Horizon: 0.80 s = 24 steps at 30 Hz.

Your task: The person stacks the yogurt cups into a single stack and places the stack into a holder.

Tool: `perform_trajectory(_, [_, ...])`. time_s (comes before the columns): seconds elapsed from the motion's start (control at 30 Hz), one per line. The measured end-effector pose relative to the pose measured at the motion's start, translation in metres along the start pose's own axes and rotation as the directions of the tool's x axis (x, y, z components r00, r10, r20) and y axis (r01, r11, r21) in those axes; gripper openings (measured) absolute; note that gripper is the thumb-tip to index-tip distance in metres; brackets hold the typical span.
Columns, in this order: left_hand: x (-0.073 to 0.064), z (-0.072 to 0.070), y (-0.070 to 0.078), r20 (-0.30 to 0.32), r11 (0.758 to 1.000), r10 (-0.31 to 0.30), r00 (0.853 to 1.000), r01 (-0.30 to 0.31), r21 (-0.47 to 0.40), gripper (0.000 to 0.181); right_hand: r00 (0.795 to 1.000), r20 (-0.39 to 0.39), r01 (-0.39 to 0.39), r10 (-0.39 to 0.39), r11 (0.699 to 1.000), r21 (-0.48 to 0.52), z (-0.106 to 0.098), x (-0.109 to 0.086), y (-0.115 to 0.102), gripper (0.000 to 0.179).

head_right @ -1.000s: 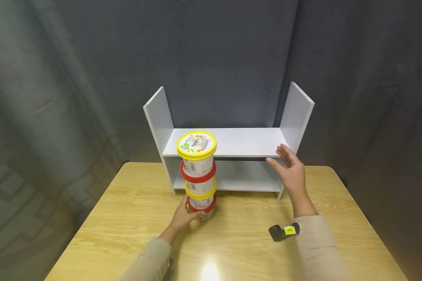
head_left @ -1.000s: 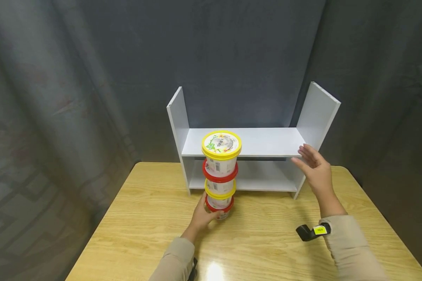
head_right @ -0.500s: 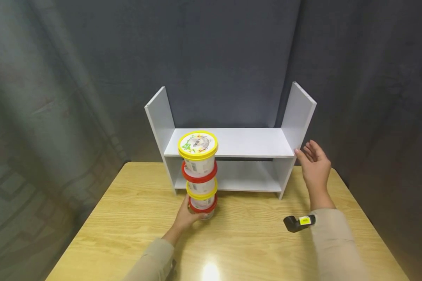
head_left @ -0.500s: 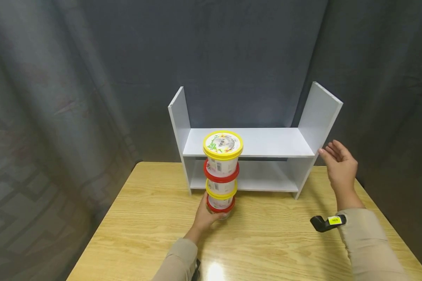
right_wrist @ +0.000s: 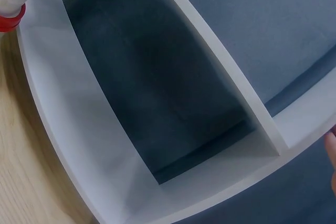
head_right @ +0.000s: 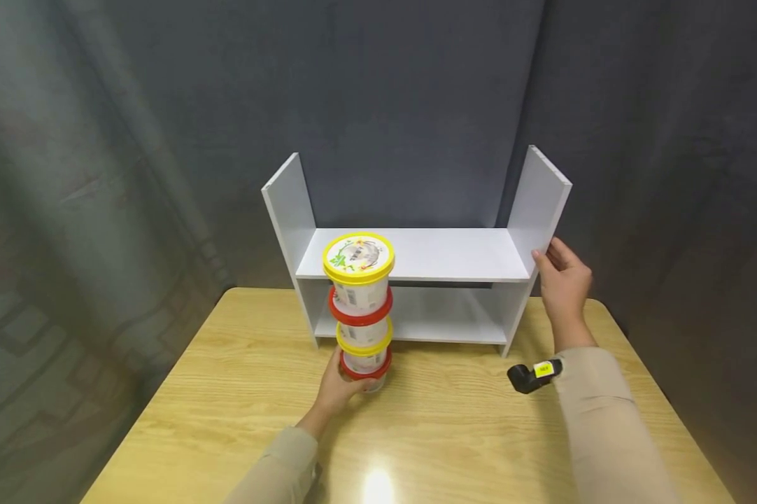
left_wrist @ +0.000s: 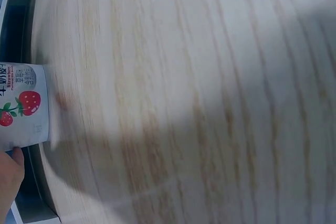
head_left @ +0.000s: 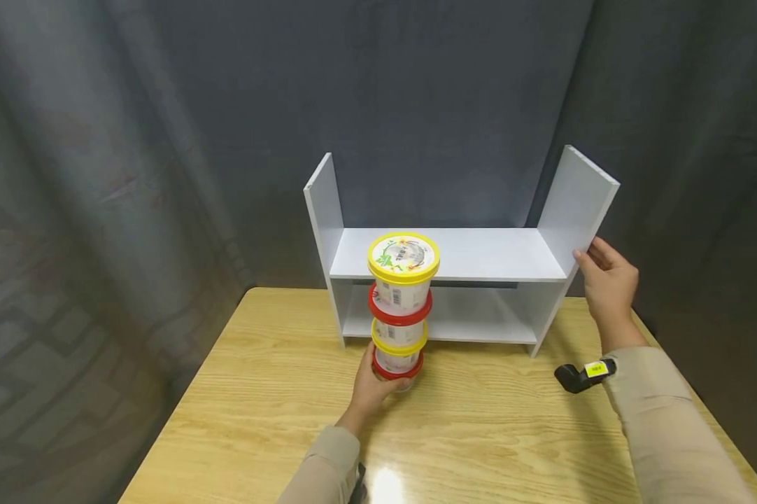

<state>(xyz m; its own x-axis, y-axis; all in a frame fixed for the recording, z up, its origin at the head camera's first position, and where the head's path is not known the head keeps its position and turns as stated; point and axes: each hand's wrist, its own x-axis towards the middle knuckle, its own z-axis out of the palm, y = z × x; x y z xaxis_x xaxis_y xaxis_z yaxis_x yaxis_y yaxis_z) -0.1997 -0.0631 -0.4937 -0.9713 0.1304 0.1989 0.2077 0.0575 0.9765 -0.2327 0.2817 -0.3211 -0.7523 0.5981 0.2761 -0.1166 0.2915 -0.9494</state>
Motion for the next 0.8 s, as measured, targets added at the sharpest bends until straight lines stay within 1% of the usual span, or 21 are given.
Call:
perform_trajectory(0.1, [-0.002,-0.001,0.002,-0.01,1.0,-0.008,1.0,0.009,0.018,0.082,0.999,-0.03,-0.017,0.02,0.996,0.092,0.003,0.004,0.001,0.042])
perform_trajectory(0.2, [-0.004,-0.002,0.003,-0.011,0.999,-0.018,1.0,0.018,0.032,0.085,0.998,-0.052,-0.032,0.042,0.981,0.19,0.006,0.007,0.002,0.04])
perform_trajectory(0.27, [-0.005,-0.002,0.004,-0.01,0.999,-0.026,1.0,0.027,0.037,0.086,0.997,-0.06,-0.038,0.052,0.975,0.217,0.008,0.008,0.003,0.039])
perform_trajectory(0.33, [-0.006,-0.002,0.005,-0.009,0.999,-0.036,0.999,0.036,0.041,0.086,0.996,-0.068,-0.038,0.053,0.977,0.209,0.009,0.009,0.003,0.038])
perform_trajectory(0.43, [-0.007,-0.002,0.007,-0.006,0.998,-0.034,0.999,0.035,0.051,0.086,0.996,-0.076,-0.029,0.041,0.987,0.158,0.011,0.01,0.003,0.037])
perform_trajectory(0.53, [-0.008,-0.001,0.008,0.001,0.999,-0.016,1.0,0.016,0.05,0.085,0.997,-0.069,-0.011,0.017,0.996,0.083,0.011,0.01,0.002,0.037])
perform_trajectory(0.67, [-0.008,0.001,0.009,0.022,1.0,0.01,1.0,-0.01,0.026,0.083,0.999,-0.052,0.0,0.0,1.0,-0.002,0.011,0.009,0.002,0.039])
perform_trajectory(0.77, [-0.008,0.002,0.01,0.036,1.0,0.018,0.999,-0.019,0.011,0.083,0.999,-0.048,-0.003,0.001,1.0,-0.025,0.011,0.009,0.002,0.039])
perform_trajectory(0.8, [-0.007,0.002,0.011,0.04,1.0,0.018,0.999,-0.018,0.009,0.083,0.999,-0.053,-0.006,0.005,1.0,-0.018,0.012,0.009,0.003,0.039])
